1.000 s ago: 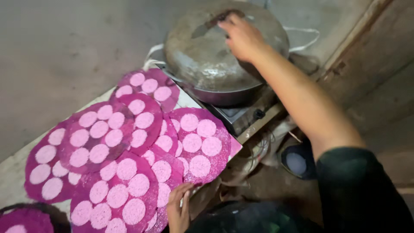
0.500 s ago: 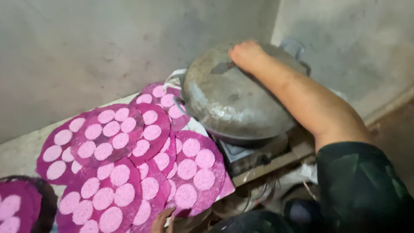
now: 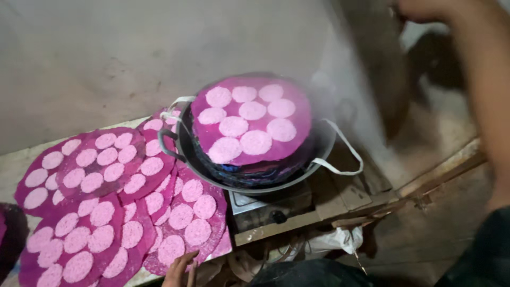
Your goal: The person scoops pink paste from a green bowl and uses a metal press to form round cakes on a purple tray. The person repeatedly fills the press, ejects the cakes, and arranges them on the tray. Finally, the person places a lid over a steamer containing the finished cakes.
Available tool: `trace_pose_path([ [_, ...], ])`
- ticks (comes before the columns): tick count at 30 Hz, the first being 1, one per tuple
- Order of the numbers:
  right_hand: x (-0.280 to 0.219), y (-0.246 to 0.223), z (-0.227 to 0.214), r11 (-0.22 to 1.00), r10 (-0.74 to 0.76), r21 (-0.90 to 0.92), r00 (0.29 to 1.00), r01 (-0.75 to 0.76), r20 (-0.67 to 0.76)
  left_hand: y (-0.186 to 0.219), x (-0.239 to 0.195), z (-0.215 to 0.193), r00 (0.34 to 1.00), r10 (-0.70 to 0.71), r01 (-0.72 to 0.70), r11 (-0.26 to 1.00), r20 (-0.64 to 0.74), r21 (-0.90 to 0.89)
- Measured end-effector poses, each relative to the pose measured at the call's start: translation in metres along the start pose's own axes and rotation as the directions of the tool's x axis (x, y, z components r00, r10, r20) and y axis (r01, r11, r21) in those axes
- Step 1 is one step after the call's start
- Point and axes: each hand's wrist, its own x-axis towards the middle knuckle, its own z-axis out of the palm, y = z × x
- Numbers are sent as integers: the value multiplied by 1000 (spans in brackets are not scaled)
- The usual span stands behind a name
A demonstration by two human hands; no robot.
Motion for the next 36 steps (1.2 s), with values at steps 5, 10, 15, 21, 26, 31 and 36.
trace_pose_path([
  [5, -66, 61, 37, 801, 138, 568, 982, -188, 131, 65, 11, 7, 993, -109, 108, 994, 48, 3],
  [10, -119, 66, 104, 723, 218, 587, 926, -365, 308, 162, 47, -37, 959, -251, 228, 959, 130, 170],
  [15, -125, 60, 146, 607, 243, 632, 870, -482, 430, 238, 86, -77, 984, -165, 149, 965, 62, 216],
  [21, -111, 39, 172, 709, 153, 607, 919, -359, 364, 243, 96, -90, 943, -326, 308, 930, 63, 198],
  [26, -109, 20, 180, 629, 174, 703, 941, -333, 290, 171, 123, -80, 973, -227, 223, 971, -34, -85],
  [31, -156, -6, 211, 539, 243, 787, 950, -299, 194, 73, 186, -50, 915, -401, 324, 659, 47, -679],
  [36, -175, -41, 252, 402, 341, 888, 936, -225, 84, 3, 262, -37, 838, -508, 359, 236, 200, -903],
])
